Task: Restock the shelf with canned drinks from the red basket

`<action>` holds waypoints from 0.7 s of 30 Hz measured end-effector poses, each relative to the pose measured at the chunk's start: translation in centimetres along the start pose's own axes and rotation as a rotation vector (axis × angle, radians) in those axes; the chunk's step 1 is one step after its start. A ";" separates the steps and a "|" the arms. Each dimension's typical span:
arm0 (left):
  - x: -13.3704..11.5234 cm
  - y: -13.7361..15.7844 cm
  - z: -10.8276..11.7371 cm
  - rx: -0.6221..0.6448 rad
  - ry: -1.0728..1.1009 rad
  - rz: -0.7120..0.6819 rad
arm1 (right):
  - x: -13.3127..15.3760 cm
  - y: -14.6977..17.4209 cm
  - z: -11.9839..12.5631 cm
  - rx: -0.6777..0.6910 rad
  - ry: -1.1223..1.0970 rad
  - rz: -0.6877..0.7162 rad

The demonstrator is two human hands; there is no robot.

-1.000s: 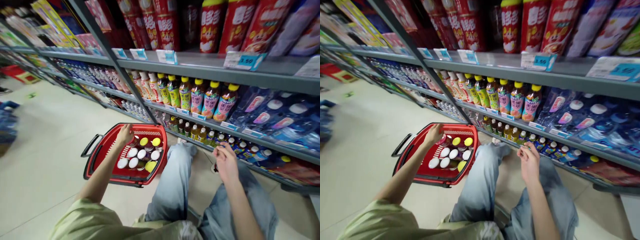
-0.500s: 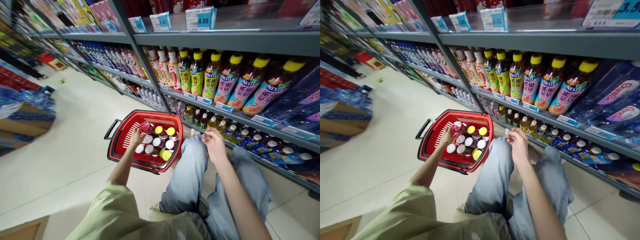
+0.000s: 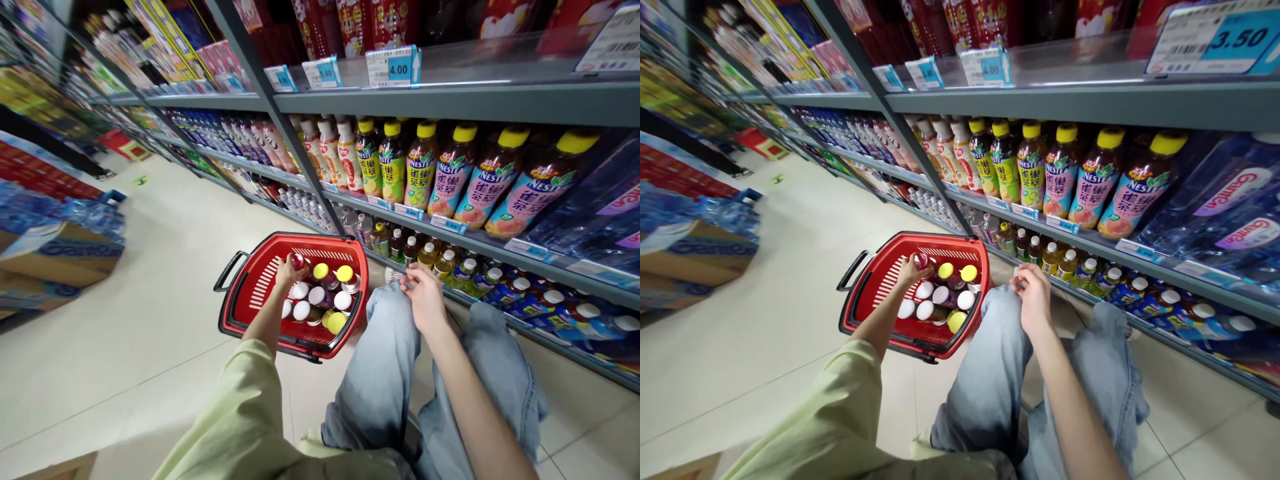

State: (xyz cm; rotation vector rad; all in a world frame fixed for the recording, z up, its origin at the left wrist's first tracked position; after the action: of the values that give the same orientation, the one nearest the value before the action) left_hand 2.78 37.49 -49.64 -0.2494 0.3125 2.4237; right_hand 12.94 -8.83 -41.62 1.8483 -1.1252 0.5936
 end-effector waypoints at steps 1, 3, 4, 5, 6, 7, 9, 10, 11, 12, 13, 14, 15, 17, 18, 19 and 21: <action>0.1 0.2 0.1 -0.005 0.012 0.006 | 0.1 -0.1 0.0 -0.006 0.007 0.010; 0.1 0.7 0.4 -0.026 0.035 0.016 | 0.5 -0.4 0.2 -0.024 0.025 0.045; 0.1 1.1 0.7 -0.043 0.045 0.018 | 0.8 -0.6 0.4 -0.037 0.033 0.063; 0.1 1.5 1.0 -0.062 0.054 0.018 | 1.1 -0.7 0.6 -0.053 0.038 0.080; -0.1 1.9 1.3 -0.081 0.064 0.017 | 1.4 -0.8 0.9 -0.069 0.039 0.092; -0.3 2.3 1.7 -0.101 0.074 0.013 | 1.6 -0.9 1.1 -0.084 0.036 0.098; -1.1 3.2 2.7 -0.133 0.090 -0.004 | 2.0 -1.1 1.6 -0.104 0.024 0.099; -1.8 3.7 3.3 -0.149 0.104 -0.027 | 2.1 -1.1 1.8 -0.107 0.019 0.099; -2.6 4.2 4.1 -0.165 0.128 -0.056 | 2.1 -1.1 1.9 -0.107 0.017 0.102; -3.7 4.6 4.8 -0.178 0.165 -0.092 | 2.2 -1.0 1.9 -0.105 0.015 0.105; -4.9 5.1 5.7 -0.187 0.212 -0.129 | 2.1 -1.0 1.9 -0.103 0.013 0.108; -6.3 5.7 6.5 -0.193 0.264 -0.167 | 2.0 -1.0 1.9 -0.100 0.010 0.109; -7.8 6.3 7.3 -0.197 0.314 -0.204 | 1.8 -1.0 1.8 -0.093 0.006 0.104; -11.1 7.6 8.9 -0.202 0.392 -0.285 | 1.2 -1.0 1.6 -0.069 -0.002 0.085; -13.1 8.4 9.7 -0.202 0.426 -0.345 | 1.0 -1.1 1.4 -0.053 -0.001 0.076; -15.3 9.3 10.3 -0.192 0.460 -0.415 | 0.7 -1.2 1.2 -0.035 0.004 0.069; -19.9 11.5 11.0 -0.135 0.561 -0.572 | 0.4 -1.4 0.8 -0.010 0.021 0.061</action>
State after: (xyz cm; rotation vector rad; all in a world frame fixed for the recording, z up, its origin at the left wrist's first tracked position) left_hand 9.35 20.11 -32.14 -0.9478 0.2730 1.7728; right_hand 14.32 -9.41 -42.29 1.8006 -1.1721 0.6401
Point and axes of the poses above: each hand's wrist, its own y-axis away from the middle knuckle, its own z-axis out of the back of the hand, x = y × z, the point moved 10 cm from there along -y, towards the middle knuckle, and after that the axes turned 5 degrees about y, right-handed, at the moved point
